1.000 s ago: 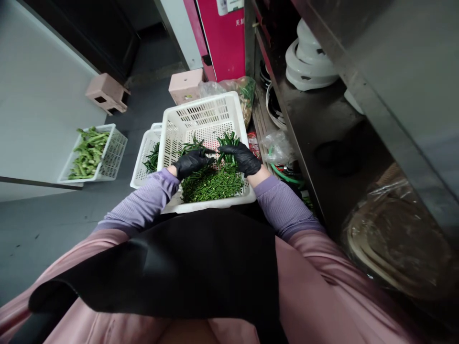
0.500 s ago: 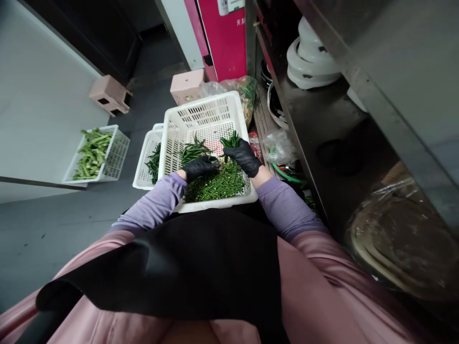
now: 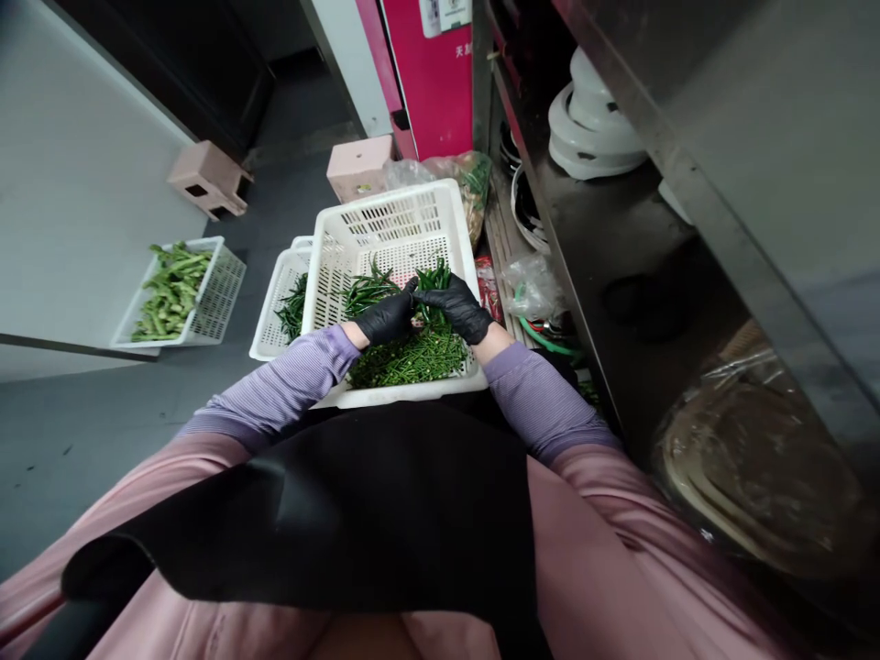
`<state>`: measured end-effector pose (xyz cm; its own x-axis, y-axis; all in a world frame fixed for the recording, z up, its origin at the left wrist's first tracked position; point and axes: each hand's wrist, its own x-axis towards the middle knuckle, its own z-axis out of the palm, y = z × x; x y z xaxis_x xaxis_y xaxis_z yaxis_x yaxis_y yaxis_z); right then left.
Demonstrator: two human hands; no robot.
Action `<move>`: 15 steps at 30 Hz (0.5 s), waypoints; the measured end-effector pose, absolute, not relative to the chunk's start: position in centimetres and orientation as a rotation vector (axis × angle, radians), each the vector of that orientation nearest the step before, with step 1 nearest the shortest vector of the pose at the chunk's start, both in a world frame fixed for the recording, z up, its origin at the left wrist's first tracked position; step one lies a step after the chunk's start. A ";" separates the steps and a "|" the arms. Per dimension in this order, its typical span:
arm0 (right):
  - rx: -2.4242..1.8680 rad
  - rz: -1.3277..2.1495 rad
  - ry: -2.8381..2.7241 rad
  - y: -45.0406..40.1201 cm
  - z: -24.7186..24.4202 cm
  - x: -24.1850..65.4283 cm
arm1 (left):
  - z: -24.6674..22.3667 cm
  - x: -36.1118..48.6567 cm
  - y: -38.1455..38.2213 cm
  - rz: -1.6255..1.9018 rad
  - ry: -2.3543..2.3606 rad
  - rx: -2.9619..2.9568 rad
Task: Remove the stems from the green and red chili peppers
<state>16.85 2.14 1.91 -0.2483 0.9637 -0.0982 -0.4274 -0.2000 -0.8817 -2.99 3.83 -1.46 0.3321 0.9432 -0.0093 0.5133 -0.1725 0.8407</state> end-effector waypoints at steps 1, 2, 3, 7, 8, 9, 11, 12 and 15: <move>-0.837 1.675 -0.912 2.1 1.9 16.9 | -1.3 -3.0 3.5 0.641 1.300 1.827; -0.827 1.691 -0.899 2.0 1.8 16.9 | -1.0 -2.9 3.1 0.621 1.308 1.838; -0.819 1.716 -0.887 1.9 1.8 16.9 | -0.5 -2.8 2.7 0.623 1.317 1.855; -0.784 1.796 -0.834 1.6 1.6 16.8 | 1.9 -2.3 2.0 0.429 1.398 2.036; -0.783 1.800 -0.821 1.5 1.6 16.7 | 2.5 -2.1 2.0 0.358 1.420 2.077; -0.787 1.799 -0.810 1.5 1.6 16.7 | 2.9 -2.0 2.1 0.313 1.441 2.098; -0.801 1.792 -0.794 1.4 1.6 16.5 | 3.3 -1.8 2.3 0.297 1.466 2.089; -0.810 1.787 -0.790 1.3 1.6 16.5 | 3.3 -1.7 2.4 0.318 1.463 2.065; -0.848 1.744 -0.804 1.6 1.4 16.6 | 2.7 -1.8 2.1 0.603 1.346 1.907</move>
<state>16.63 1.64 1.39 -0.2592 0.9500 -0.1739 -0.4846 -0.2837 -0.8275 -1.77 2.10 2.75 0.3470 0.9374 -0.0277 0.6038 -0.2007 0.7714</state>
